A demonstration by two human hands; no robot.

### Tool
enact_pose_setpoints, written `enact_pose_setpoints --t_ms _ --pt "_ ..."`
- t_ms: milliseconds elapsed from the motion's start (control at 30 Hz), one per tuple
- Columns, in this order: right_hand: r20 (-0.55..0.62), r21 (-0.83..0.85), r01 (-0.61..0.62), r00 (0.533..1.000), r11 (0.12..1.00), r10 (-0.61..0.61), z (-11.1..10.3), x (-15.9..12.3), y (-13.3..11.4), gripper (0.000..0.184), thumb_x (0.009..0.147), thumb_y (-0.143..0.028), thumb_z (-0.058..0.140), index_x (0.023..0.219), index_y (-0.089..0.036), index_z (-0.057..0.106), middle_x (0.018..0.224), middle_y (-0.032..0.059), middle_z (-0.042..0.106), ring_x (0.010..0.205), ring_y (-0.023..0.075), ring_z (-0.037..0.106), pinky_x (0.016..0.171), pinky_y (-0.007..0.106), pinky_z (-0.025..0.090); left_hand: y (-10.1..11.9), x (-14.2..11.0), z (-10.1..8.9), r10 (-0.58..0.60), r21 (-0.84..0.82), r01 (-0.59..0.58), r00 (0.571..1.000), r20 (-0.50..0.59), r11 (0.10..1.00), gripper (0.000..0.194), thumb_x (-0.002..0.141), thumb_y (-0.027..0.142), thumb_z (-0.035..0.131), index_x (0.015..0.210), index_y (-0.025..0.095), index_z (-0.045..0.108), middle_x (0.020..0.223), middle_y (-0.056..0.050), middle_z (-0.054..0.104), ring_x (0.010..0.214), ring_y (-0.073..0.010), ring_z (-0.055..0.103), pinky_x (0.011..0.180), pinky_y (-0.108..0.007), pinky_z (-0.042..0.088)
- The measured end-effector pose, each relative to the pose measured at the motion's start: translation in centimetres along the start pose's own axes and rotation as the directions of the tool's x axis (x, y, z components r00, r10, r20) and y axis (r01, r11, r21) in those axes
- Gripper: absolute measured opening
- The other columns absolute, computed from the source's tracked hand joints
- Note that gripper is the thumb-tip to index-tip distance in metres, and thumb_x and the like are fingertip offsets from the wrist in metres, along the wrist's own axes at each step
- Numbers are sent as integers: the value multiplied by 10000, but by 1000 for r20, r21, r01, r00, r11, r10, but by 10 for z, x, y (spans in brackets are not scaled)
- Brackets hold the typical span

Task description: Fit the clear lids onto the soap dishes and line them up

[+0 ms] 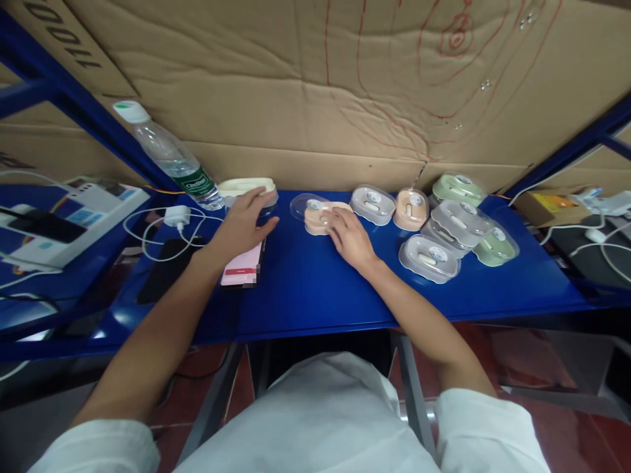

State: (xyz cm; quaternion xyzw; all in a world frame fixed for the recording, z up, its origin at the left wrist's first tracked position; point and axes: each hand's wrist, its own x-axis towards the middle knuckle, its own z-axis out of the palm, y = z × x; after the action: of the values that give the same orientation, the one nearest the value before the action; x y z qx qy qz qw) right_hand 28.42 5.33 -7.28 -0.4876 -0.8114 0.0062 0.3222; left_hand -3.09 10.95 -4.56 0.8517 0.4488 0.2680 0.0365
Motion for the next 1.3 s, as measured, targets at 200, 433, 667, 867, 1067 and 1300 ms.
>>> enact_pose_setpoints --t_ms 200,433,667,867,1067,1300 --pt "0 110 -64 998 992 64 -10 3 31 524 1067 -286 473 1573 -245 604 1648 117 587 1565 343 512 1339 660 366 24 -6 9 96 -111 -75 977 189 991 626 1081 422 536 1660 194 463 1732 -172 463 1601 -354 457 1328 -583 374" --pt "77 204 -113 992 972 100 -9 0 47 590 1053 -564 581 1514 -196 572 1661 204 557 1545 372 545 1311 666 396 31 -10 18 141 -211 -78 943 300 974 718 1080 421 565 1734 240 331 1834 -146 287 1676 -342 343 1361 -566 325" --pt "151 282 -62 988 957 20 -12 -2 40 701 978 -761 661 1415 -220 568 1627 211 586 1522 383 574 1261 645 470 28 -8 30 152 -288 -87 965 214 954 834 1027 345 681 1743 248 263 1839 -187 223 1700 -356 280 1365 -594 312" --pt "148 269 7 988 963 -49 -10 -2 31 612 1039 -702 608 1427 -231 569 1591 181 620 1578 356 514 1306 621 432 25 -5 34 136 -296 -82 976 170 952 809 1030 309 694 1730 291 288 1802 -181 303 1667 -366 346 1325 -610 381" --pt "133 278 -8 991 960 -30 -7 -2 29 559 1063 -662 576 1442 -251 579 1599 174 615 1601 357 477 1326 650 385 27 -7 33 148 -219 -123 983 105 968 537 1011 265 715 1527 286 565 1563 -136 545 1493 -342 559 1270 -587 474" --pt "125 270 18 991 963 -54 -1 -5 24 522 1115 -567 499 1518 -235 516 1688 206 499 1612 321 461 1317 627 402 29 -10 29 131 -170 -115 987 89 979 365 1010 298 716 1369 277 650 1406 -107 577 1247 -301 692 1059 -500 637"
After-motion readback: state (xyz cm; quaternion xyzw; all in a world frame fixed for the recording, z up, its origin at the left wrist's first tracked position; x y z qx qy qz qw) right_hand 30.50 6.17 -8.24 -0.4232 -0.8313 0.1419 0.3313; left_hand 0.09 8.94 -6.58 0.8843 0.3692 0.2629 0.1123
